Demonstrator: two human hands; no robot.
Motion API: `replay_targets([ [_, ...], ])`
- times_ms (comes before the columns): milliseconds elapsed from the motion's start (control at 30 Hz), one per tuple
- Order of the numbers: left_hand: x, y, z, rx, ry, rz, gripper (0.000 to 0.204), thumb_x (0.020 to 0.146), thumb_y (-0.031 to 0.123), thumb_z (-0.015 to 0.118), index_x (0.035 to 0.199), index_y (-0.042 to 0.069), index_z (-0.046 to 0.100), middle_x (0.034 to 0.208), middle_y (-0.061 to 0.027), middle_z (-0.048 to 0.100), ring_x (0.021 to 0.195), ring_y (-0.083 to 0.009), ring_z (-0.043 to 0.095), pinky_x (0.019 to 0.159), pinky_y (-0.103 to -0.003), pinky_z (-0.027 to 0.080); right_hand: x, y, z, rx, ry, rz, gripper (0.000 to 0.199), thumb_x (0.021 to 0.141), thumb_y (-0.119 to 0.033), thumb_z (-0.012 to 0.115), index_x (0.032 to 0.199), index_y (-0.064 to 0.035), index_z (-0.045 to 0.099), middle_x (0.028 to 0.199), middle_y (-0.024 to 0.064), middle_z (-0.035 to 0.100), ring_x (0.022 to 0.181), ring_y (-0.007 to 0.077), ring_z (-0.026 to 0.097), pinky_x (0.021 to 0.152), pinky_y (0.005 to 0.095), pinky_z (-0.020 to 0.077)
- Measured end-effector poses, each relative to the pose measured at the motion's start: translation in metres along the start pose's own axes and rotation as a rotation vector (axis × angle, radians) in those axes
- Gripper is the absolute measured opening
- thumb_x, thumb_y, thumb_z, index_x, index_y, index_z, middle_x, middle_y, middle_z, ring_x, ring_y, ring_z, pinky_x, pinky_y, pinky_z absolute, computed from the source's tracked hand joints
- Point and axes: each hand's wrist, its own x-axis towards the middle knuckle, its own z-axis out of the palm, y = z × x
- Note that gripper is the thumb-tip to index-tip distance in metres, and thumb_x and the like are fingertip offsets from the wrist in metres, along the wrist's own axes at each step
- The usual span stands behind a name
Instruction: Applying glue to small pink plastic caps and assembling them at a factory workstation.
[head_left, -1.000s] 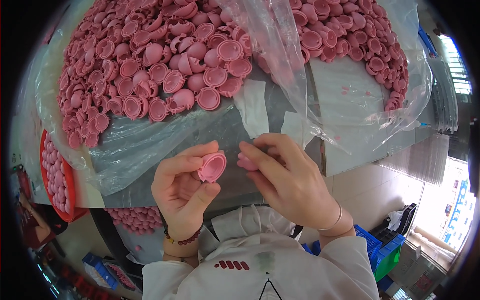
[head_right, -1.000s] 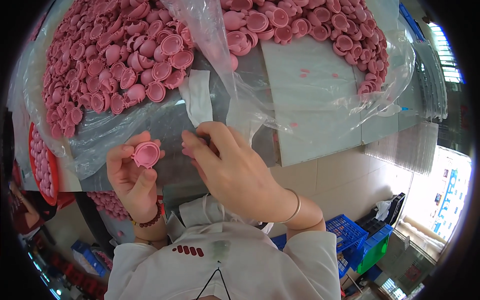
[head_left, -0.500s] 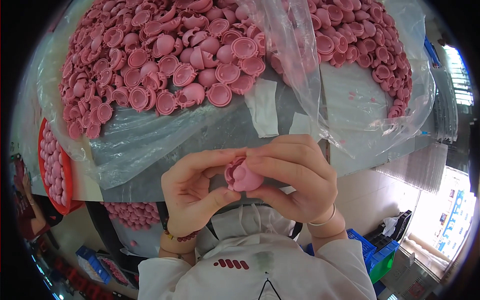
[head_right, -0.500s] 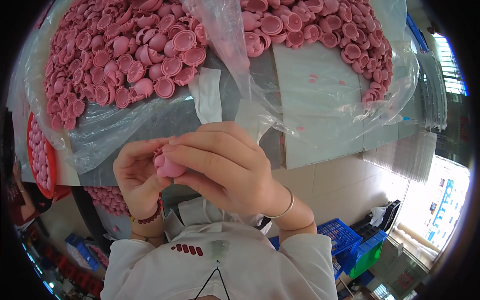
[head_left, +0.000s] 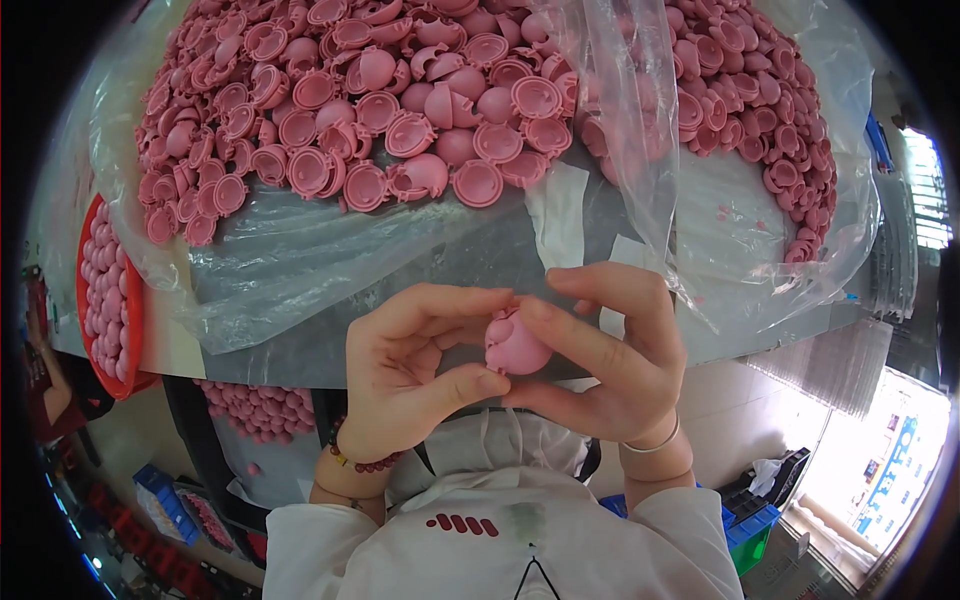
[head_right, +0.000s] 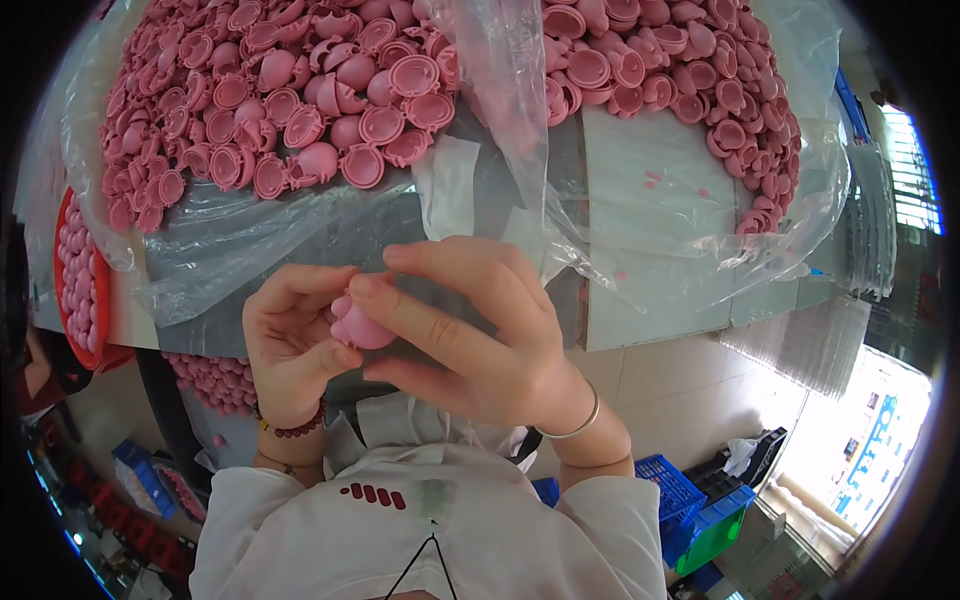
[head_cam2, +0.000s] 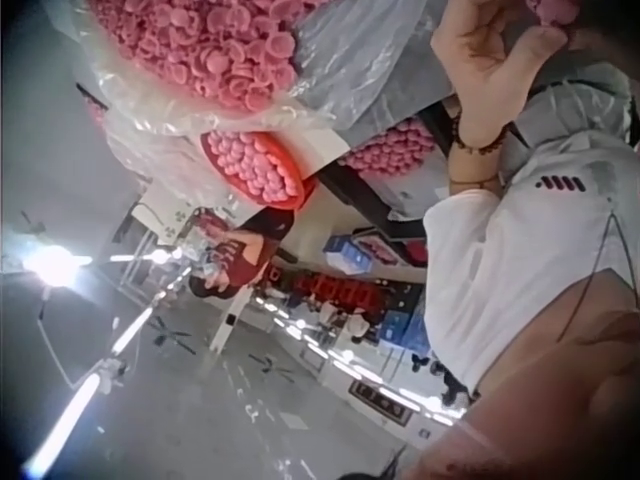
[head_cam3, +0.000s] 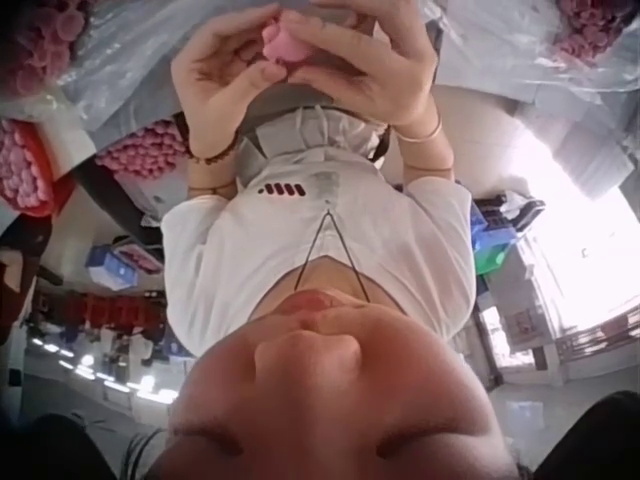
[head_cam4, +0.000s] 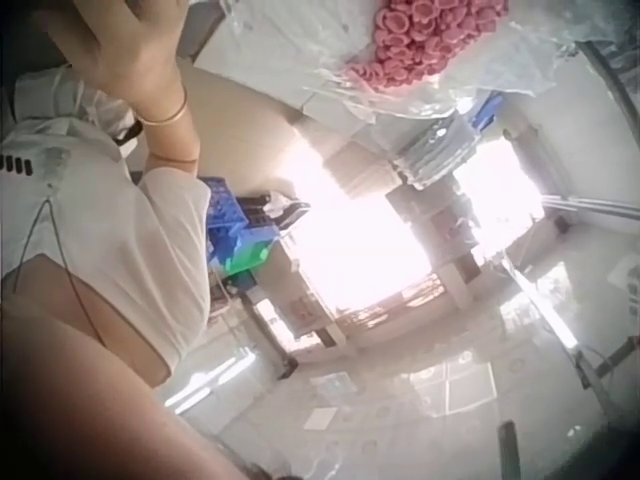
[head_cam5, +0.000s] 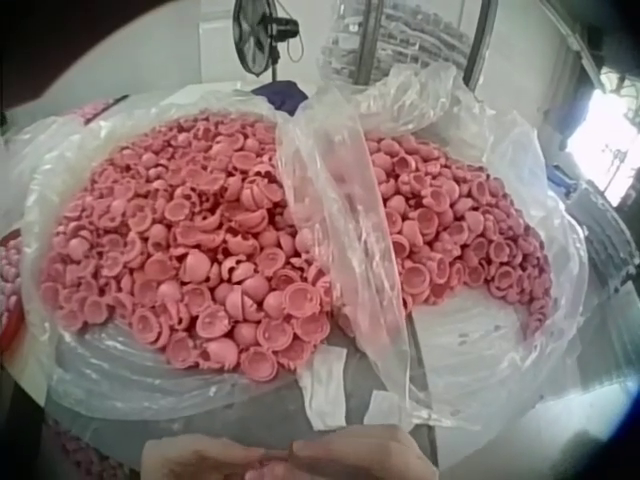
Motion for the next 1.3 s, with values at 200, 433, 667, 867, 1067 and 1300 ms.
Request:
replay_targets([
  [200,0.001,0.003,-0.006,-0.146,-0.055,-0.067,0.045,0.067,-0.005,0.066,0.107,-0.007,0.047,0.105,-0.0161,0.054,0.097,-0.0187,0.054,0.085,-0.029,0.043,-0.001,0.005,0.019,-0.114,0.165,-0.278,0.039,0.056,-0.010,0.076,0.090,-0.0089,0.059,0.095,0.0064,0.053,0.082,0.0235,0.056,0.063,0.0285,0.0496],
  [433,0.002,0.000,-0.010,-0.179,-0.096,-0.074,0.044,0.066,-0.006,0.067,0.106,-0.006,0.048,0.105,-0.0146,0.055,0.096,-0.0175,0.054,0.084,-0.028,0.043,0.004,0.004,0.019,-0.148,0.113,-0.298,0.032,0.058,-0.005,0.073,0.086,-0.0056,0.059,0.089,0.0057,0.055,0.078,0.0217,0.057,0.061,0.0273,0.0505],
  [667,0.000,0.001,-0.008,-0.202,-0.058,-0.133,0.039,0.065,-0.006,0.068,0.101,-0.006,0.052,0.101,-0.0142,0.057,0.093,-0.0174,0.055,0.082,-0.028,0.044,0.006,0.006,0.019,-0.156,0.075,-0.335,0.026,0.060,-0.004,0.070,0.084,-0.0041,0.059,0.085,0.0061,0.055,0.072,0.0203,0.056,0.058,0.0280,0.0495],
  [867,0.000,0.001,-0.008,-0.228,-0.073,-0.166,0.040,0.064,-0.006,0.068,0.101,-0.006,0.053,0.101,-0.0142,0.057,0.092,-0.0171,0.056,0.081,-0.028,0.045,0.005,0.007,0.019,-0.130,0.072,-0.347,0.025,0.059,-0.004,0.068,0.083,-0.0031,0.059,0.081,0.0061,0.055,0.069,0.0197,0.055,0.057,0.0271,0.0485],
  [1067,0.000,0.000,-0.010,-0.223,-0.088,-0.153,0.040,0.065,-0.007,0.068,0.101,-0.007,0.052,0.101,-0.0138,0.057,0.091,-0.0169,0.056,0.081,-0.028,0.045,0.008,0.006,0.015,-0.120,0.049,-0.343,0.026,0.058,-0.004,0.070,0.082,-0.0038,0.059,0.081,0.0055,0.055,0.069,0.0195,0.055,0.057,0.0271,0.0482],
  [1300,0.004,0.006,-0.013,-0.289,-0.153,-0.218,0.040,0.071,0.001,0.065,0.107,-0.006,0.048,0.101,-0.0123,0.057,0.093,-0.0155,0.055,0.081,-0.026,0.044,0.012,0.006,0.019,-0.052,0.090,-0.315,0.027,0.060,-0.007,0.071,0.084,-0.0054,0.059,0.087,0.0059,0.055,0.071,0.0217,0.056,0.060,0.0293,0.0484],
])
